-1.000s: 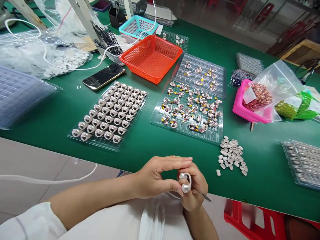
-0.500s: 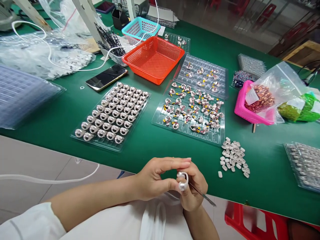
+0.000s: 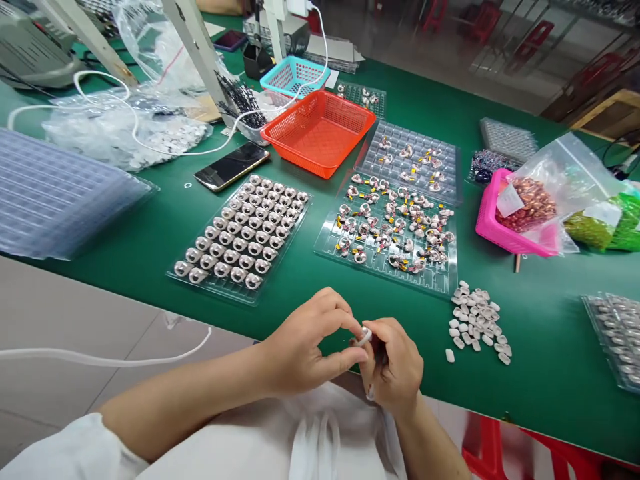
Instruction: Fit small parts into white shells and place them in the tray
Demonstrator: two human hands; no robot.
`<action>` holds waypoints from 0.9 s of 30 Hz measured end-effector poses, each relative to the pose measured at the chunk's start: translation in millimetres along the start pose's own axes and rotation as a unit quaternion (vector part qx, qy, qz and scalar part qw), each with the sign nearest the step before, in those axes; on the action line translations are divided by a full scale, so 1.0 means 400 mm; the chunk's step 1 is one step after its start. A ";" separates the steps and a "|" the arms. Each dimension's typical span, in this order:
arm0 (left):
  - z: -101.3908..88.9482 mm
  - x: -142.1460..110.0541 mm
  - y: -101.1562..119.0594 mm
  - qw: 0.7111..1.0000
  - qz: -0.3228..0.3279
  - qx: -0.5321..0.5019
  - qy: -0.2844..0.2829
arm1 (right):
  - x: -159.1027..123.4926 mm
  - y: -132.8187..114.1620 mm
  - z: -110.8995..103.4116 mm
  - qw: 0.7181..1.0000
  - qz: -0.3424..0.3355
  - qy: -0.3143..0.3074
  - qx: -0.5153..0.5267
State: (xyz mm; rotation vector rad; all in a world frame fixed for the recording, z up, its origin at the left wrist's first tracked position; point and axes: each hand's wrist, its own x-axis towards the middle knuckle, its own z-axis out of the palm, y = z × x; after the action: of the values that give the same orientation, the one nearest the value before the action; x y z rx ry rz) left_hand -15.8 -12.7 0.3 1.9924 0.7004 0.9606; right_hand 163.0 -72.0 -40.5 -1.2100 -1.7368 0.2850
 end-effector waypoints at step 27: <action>-0.021 -0.023 -0.061 0.695 -0.489 -0.523 -0.061 | 0.019 -0.035 0.017 0.995 -0.081 -0.042 -0.042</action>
State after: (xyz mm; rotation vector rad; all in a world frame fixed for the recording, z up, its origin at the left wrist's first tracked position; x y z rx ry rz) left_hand -31.0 -3.1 -20.4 0.4695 0.7371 0.3435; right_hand 149.0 -70.3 -30.4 -1.1226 -1.9251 0.1690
